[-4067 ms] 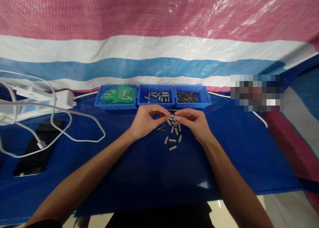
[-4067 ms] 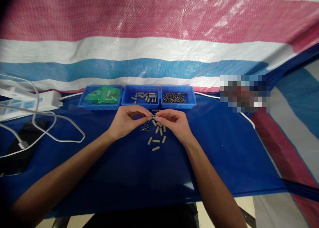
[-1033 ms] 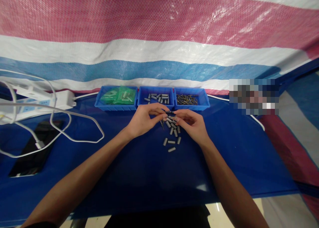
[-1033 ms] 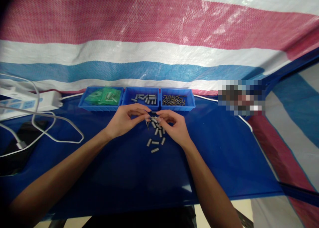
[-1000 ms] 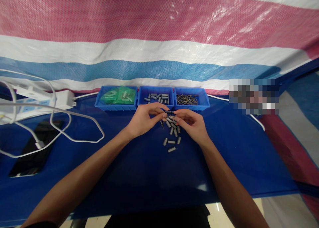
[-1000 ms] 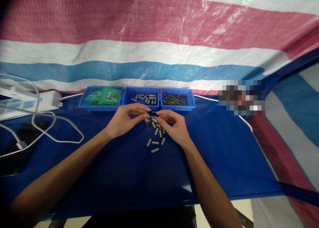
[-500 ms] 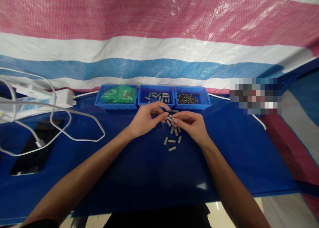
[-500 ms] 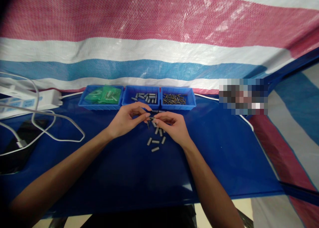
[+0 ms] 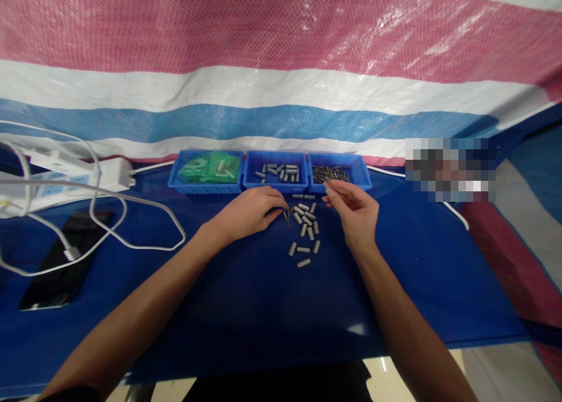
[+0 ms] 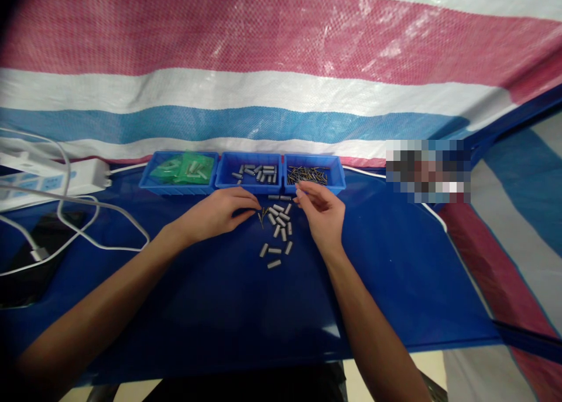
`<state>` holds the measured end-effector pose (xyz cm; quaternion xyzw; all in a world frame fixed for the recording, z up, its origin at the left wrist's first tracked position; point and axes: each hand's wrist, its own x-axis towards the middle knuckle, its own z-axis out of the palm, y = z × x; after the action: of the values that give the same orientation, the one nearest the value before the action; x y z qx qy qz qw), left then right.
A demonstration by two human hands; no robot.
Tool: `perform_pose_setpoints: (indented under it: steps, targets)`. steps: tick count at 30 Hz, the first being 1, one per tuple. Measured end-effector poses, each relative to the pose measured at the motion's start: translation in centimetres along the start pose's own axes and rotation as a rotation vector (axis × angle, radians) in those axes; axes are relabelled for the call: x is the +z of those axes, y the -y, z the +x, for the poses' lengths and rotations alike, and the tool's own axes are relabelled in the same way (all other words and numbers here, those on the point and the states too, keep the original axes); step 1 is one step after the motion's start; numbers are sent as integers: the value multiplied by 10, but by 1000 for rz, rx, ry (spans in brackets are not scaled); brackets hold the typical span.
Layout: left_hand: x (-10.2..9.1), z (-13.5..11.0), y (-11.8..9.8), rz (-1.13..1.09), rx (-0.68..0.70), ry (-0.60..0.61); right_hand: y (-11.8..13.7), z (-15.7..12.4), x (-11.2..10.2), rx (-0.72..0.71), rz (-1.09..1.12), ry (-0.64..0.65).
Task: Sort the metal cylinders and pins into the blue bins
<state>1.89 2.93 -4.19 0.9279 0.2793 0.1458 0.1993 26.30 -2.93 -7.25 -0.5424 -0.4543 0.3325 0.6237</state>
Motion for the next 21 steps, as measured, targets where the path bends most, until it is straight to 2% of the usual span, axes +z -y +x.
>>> perform_pose_setpoints:
  steps: [6, 15, 21]
  targets:
    - [7, 1, -1, 89, -4, 102, 1, -1, 0, 6, 16, 77]
    - [7, 1, -9, 227, -36, 157, -2, -1, 1, 19, 32, 111]
    - [4, 0, -5, 169, -60, 182, -1, -2, 1, 38, 39, 126]
